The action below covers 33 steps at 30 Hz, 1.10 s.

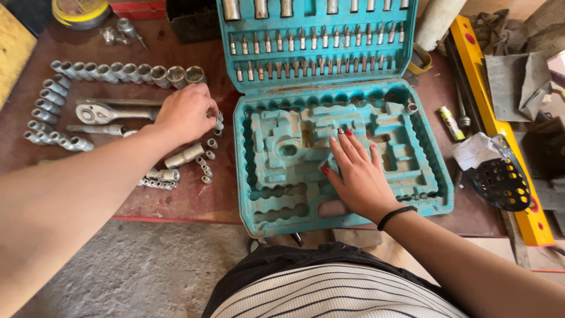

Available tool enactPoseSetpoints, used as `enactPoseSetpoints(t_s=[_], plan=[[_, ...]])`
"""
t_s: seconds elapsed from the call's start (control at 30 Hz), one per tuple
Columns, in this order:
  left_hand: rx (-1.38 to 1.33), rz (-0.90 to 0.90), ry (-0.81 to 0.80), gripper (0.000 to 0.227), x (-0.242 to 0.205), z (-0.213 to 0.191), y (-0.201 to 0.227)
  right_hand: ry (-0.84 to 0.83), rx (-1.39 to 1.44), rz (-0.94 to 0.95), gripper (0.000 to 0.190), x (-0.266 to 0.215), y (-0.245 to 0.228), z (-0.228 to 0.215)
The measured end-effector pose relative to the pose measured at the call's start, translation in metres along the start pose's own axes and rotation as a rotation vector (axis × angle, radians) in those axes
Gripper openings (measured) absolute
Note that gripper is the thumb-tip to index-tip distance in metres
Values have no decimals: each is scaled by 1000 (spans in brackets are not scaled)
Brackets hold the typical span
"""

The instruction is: The person sorts loose sockets and small tool parts from a workbench and places them one by one into the molded slots of an open teal socket set case, matching each socket to its size position. They continue filling the case rows and handle a ratchet wrench and other loose pieces on the bench.

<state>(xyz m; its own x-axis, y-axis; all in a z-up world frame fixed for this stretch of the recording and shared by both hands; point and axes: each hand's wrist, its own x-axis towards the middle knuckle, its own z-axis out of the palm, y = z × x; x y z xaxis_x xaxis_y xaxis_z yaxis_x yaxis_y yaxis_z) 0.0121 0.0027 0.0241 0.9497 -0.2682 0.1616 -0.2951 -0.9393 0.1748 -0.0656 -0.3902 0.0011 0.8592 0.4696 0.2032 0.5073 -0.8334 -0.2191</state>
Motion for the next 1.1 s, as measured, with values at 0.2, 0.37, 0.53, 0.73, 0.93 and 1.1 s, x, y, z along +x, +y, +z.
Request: enactPoseSetpoints(t_s=[0.2,0.37,0.53,0.73,0.93,1.1], plan=[[53,4,0,11,13,15,-10,-14,-2,6,67,-10,-2,-6],[84,1,22,9,19,22,-14,-22,-15,15,68,-14,-4,-10],[98,5,-18,8,21,25,-15,-27,-25,21,68,-17,-6,-13],[155,40,-98,8,16,31,-8,-27,-29,32,67,-20,-8,-14],[123,-27,-154,10,17,24,-5,-21,-37,65,67,-25,-3,-12],[131,-87,-194,20,16,14,-5,12,-41,86,69,-29,21,-12]])
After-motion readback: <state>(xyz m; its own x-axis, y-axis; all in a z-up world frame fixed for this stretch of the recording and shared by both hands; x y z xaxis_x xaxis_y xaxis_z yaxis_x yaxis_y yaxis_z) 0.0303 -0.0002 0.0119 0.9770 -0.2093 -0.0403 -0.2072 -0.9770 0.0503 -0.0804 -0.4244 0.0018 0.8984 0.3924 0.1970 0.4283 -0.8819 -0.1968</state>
